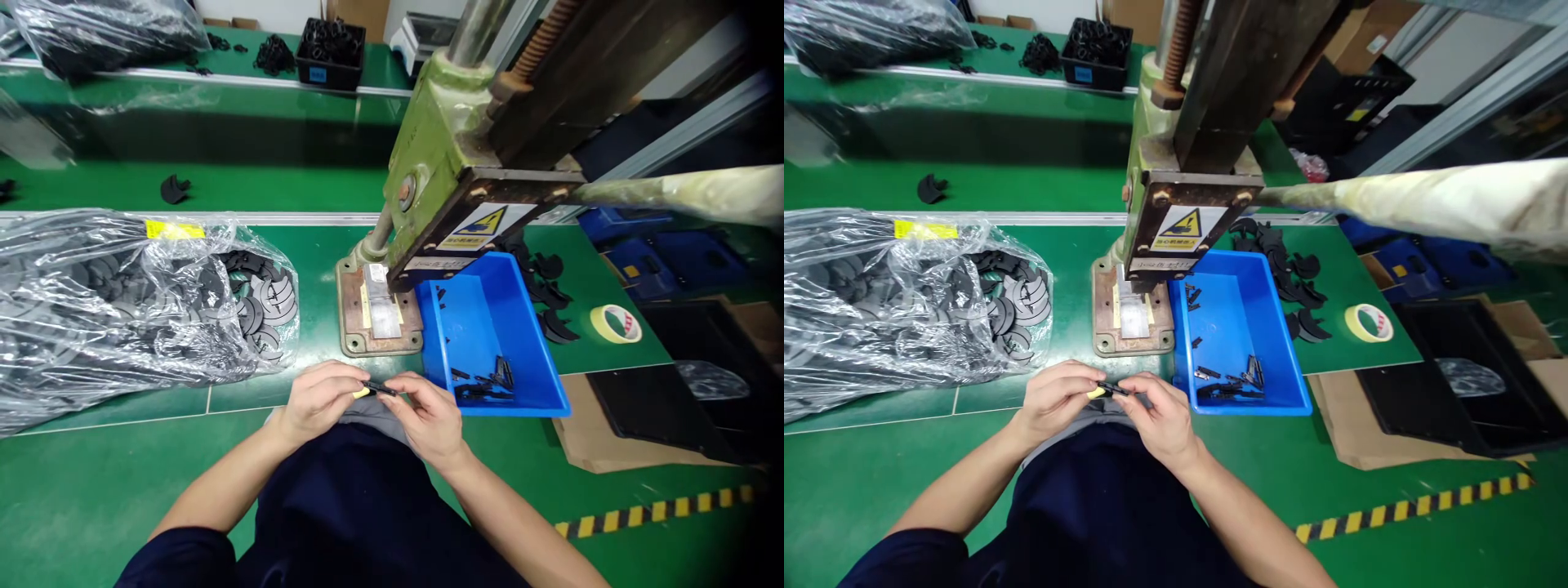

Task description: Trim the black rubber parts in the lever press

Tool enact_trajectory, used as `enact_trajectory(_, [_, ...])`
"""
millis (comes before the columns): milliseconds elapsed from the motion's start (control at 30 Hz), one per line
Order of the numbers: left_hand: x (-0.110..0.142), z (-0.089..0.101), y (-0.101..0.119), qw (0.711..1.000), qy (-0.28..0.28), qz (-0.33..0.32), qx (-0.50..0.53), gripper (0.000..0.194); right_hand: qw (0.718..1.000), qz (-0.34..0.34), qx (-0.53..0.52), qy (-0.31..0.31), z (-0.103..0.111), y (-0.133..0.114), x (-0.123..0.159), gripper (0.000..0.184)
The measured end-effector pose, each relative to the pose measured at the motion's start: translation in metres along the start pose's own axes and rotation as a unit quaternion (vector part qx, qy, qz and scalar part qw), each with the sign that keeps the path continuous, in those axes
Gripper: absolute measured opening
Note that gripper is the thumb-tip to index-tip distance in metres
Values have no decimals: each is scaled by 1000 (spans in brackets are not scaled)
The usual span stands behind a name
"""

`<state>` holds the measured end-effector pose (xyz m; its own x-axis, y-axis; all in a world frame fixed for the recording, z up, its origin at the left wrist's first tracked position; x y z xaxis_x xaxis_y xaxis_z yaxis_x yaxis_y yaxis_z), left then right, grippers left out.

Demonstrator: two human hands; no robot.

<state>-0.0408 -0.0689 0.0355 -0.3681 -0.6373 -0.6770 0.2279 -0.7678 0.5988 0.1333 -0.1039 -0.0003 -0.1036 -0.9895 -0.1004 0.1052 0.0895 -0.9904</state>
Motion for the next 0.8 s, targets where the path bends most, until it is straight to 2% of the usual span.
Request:
enact_trajectory(167, [0,0,6,1000,-2,-5,-8,18,995,-65,-77,8,1,13,4,14])
enact_trajectory(300, [3,-7,16,999,-17,-4,-29,19,968,-145,-203,-16,-15,21,5,25])
enact_trajectory(400, [3,-12,24,998,-53,-14,-21,18,933,-192,-303,-40,-27,19,3,34])
enact_trajectory(500, [-3,-7,25,998,-65,6,1,21,891,-248,-373,-74,-36,17,5,36])
enact_trajectory(567, [-11,-2,24,997,-75,24,6,26,860,-292,-405,-110,-41,19,11,40])
enact_trajectory(667, [-20,-6,29,989,-142,10,32,29,812,-349,-440,-160,-49,22,20,52])
enact_trajectory(733, [-23,-10,36,982,-178,-8,54,27,785,-378,-457,-177,-52,25,25,58])
enact_trajectory(800, [-24,-12,39,980,-190,-20,58,23,767,-399,-468,-183,-53,27,27,59])
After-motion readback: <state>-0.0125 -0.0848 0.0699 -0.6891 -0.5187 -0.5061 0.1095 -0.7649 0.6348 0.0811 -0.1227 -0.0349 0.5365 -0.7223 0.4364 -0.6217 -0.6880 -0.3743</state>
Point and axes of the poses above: each hand's wrist, its own x-axis away from the middle knuckle, its own z-axis out of the back of the hand, y = z × x, the point moved 8 cm from there along -x, towards the middle knuckle, and after that the axes turned 13 degrees about -x, right-handed, at the moved point
